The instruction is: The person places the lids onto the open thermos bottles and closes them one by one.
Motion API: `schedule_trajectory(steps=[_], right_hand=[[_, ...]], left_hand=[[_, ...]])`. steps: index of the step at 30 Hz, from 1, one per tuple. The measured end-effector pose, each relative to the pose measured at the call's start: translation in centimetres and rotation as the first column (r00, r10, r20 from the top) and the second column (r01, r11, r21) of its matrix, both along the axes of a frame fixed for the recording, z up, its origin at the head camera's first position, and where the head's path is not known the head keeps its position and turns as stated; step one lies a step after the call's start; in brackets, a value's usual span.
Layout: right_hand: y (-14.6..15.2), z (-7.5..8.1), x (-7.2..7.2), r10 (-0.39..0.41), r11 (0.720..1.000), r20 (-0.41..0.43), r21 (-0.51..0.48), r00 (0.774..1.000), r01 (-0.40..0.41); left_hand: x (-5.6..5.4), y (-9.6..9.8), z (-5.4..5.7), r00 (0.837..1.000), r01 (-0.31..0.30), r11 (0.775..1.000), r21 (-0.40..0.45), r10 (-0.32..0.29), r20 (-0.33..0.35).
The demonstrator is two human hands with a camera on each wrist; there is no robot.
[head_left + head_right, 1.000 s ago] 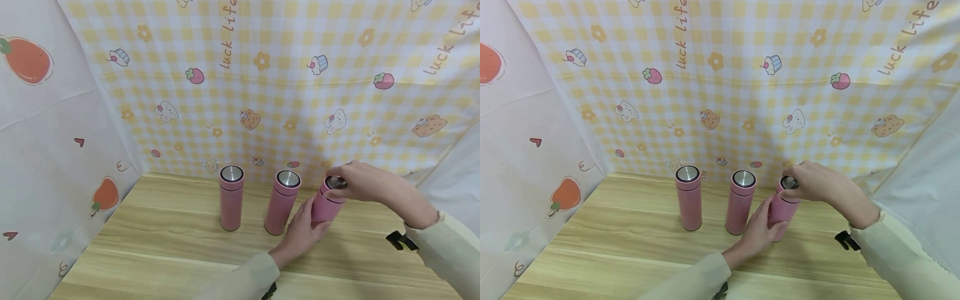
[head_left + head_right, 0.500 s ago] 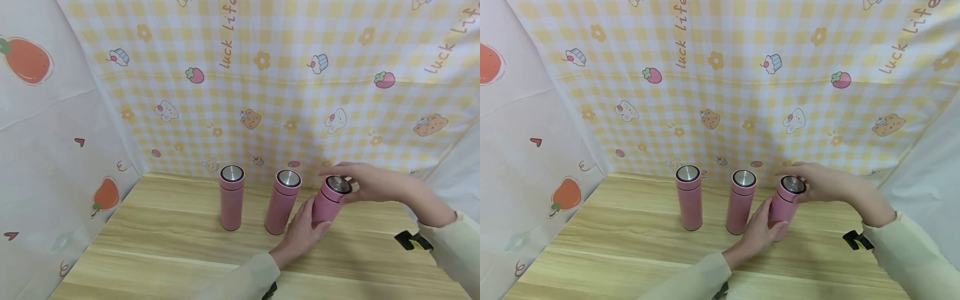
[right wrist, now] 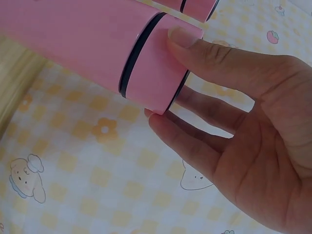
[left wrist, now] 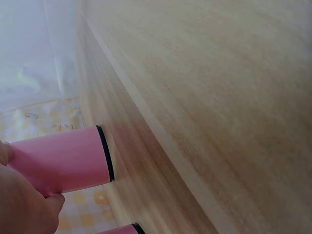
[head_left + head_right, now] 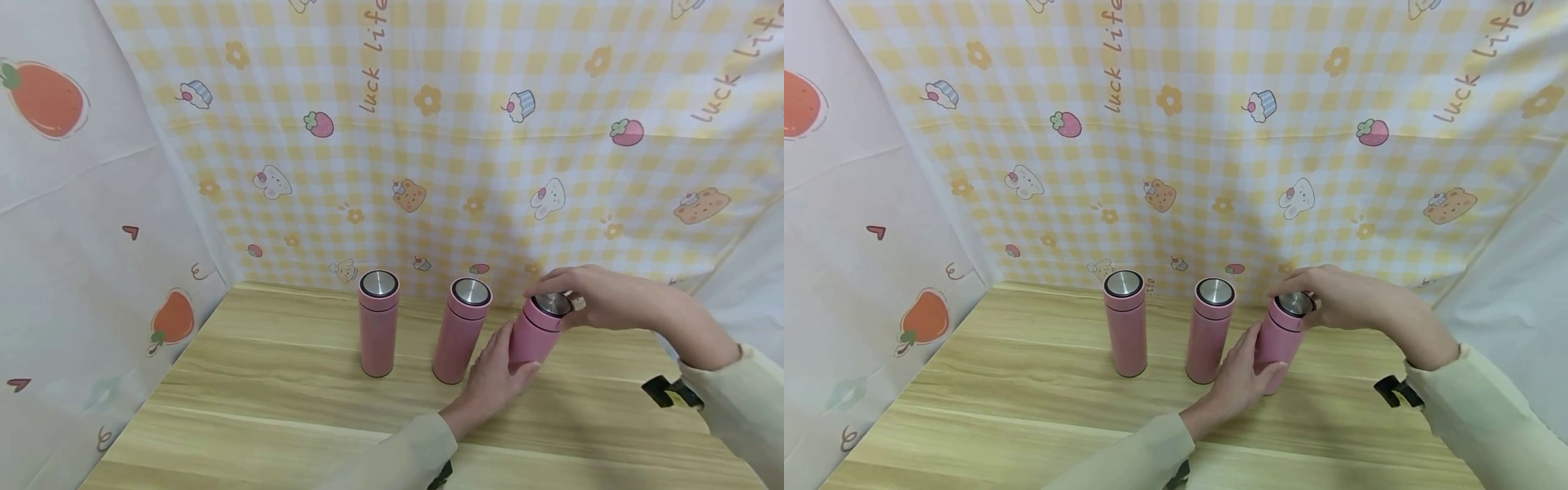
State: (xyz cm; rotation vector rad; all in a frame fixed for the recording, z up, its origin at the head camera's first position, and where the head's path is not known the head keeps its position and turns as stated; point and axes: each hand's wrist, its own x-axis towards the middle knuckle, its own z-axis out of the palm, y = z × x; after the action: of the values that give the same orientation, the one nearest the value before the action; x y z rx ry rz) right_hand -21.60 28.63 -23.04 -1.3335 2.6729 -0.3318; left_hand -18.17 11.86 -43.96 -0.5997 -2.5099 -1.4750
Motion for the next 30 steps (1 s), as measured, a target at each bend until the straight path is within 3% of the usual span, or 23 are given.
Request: schedule_trajectory(steps=[11,20,30], right_hand=[[-0.27,-0.10,-0.12,-0.030,1.000,0.010,0.005,1.000,0.030],[-0.35,-0.30,-0.34,-0.032,0.999,-0.078,0.029,0.996,0.034],[-0.60,-0.19,-0.31,-0.068,0.996,-0.074,0.050,0.995,0.072]], left_hand=[[-0.08,0.03,-0.21,1.000,0.004,1.000,-0.001,-0.004,0.003],[-0.02,0.04,-0.21,1.000,0.008,1.000,0.000,-0.008,0.012],[-0.06,0.02,-0.16,1.000,0.009,1.000,-0.003,-0.009,0.017]])
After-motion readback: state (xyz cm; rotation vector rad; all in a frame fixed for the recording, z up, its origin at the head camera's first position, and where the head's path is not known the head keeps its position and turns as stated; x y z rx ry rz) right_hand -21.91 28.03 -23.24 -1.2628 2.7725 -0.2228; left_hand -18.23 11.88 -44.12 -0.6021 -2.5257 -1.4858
